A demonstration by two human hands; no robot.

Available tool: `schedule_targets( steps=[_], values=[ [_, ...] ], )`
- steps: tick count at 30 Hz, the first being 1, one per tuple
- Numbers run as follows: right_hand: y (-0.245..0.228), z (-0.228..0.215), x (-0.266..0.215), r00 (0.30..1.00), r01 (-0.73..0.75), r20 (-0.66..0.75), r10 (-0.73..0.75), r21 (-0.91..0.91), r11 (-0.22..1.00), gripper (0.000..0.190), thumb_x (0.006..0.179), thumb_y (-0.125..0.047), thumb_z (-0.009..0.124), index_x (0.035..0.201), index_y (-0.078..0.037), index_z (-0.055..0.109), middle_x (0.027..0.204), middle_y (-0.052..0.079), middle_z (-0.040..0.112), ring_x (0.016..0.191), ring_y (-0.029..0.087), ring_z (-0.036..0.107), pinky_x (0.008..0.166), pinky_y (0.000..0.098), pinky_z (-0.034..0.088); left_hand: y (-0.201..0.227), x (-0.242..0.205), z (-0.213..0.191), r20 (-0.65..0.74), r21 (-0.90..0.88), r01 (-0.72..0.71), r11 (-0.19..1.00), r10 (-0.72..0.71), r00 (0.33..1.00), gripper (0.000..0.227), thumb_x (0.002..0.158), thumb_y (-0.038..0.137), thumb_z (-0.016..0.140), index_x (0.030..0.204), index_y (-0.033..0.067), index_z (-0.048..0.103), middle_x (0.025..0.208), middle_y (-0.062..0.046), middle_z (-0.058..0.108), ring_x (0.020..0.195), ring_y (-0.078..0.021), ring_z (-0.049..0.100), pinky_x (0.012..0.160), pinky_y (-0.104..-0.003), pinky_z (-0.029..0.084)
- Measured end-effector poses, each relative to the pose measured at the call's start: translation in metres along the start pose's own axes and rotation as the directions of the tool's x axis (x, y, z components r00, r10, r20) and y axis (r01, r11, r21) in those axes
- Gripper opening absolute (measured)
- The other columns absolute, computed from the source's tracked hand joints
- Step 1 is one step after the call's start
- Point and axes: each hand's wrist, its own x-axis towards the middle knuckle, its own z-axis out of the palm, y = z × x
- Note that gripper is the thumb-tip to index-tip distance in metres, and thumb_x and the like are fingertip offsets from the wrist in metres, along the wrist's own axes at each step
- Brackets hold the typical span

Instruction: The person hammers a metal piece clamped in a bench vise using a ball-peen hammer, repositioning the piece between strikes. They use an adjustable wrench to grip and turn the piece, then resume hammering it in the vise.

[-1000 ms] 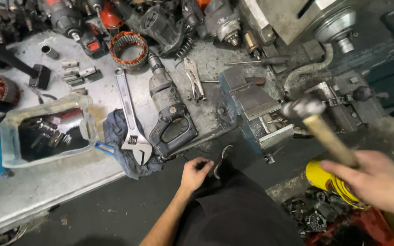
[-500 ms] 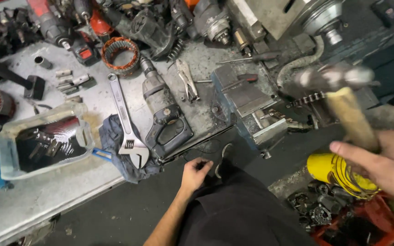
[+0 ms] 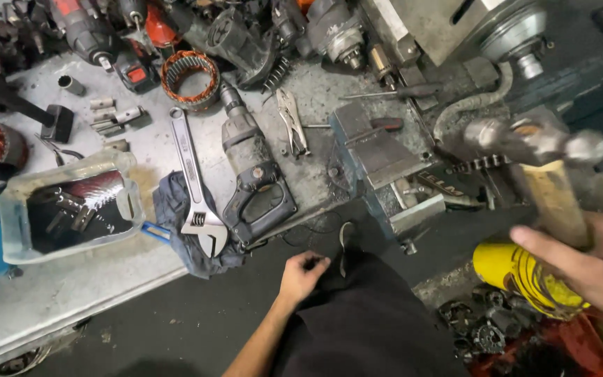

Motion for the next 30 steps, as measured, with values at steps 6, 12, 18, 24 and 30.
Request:
schedule_targets(
  steps=[6,12,18,24,30],
  values=[
    [-0.025,0.032,0.099,0.988,0.033,-0.149,-0.033,-0.003,0.999,0.062,0.085,-0.059,0.071,0.108,-0.002,0.075,0.089,0.02,0.072,0.083,0.036,0.071,0.075,0.047,0.056,0.124,-0.001,0.006,-0.087,0.111,-0.289,0.951,0.299,0.95,0.016,0.085,0.02,0.08,0.092,0.0054,0.077,0.086,-0.01,0.076,0.077,-0.0237,0.074,0.07,-0.034,0.059],
    [-0.039,0.074,0.199,0.953,0.203,-0.224,-0.203,-0.021,0.979,0.057,0.092,-0.057,0.068,0.113,-0.004,0.075,0.099,0.026,0.074,0.099,0.047,0.069,0.084,0.0536,0.054,0.249,0.025,0.039,-0.158,0.233,-0.593,0.771,0.632,0.759,0.03,0.084,0.016,0.084,0.106,0.0023,0.071,0.105,-0.013,0.073,0.094,-0.0303,0.072,0.083,-0.038,0.06],
    [-0.059,0.094,0.256,0.932,0.266,-0.247,-0.263,-0.022,0.964,0.051,0.091,-0.051,0.07,0.111,-0.004,0.073,0.099,0.028,0.072,0.099,0.049,0.068,0.085,0.0563,0.054,0.25,0.063,0.069,-0.103,0.34,-0.486,0.805,0.546,0.832,0.036,0.08,0.016,0.085,0.111,0.0045,0.071,0.104,-0.011,0.073,0.097,-0.031,0.07,0.085,-0.04,0.058],
    [-0.06,0.11,0.288,0.906,0.352,-0.218,-0.363,-0.09,0.932,0.053,0.09,-0.048,0.073,0.115,-0.002,0.07,0.1,0.03,0.071,0.098,0.051,0.066,0.085,0.0579,0.052,0.25,0.075,0.055,0.079,0.376,-0.555,0.742,0.571,0.817,0.032,0.079,0.011,0.08,0.11,0.0066,0.072,0.099,-0.01,0.073,0.094,-0.0303,0.068,0.084,-0.041,0.057],
    [-0.058,0.108,0.303,0.827,0.477,-0.252,-0.502,-0.158,0.865,0.055,0.089,-0.042,0.076,0.121,0.003,0.066,0.109,0.03,0.069,0.104,0.05,0.065,0.089,0.057,0.052,0.26,0.076,0.041,0.144,0.36,-0.596,0.718,0.589,0.796,0.03,0.081,0.02,0.083,0.107,0.0086,0.073,0.097,-0.008,0.072,0.092,-0.0291,0.069,0.083,-0.04,0.057]
  ],
)
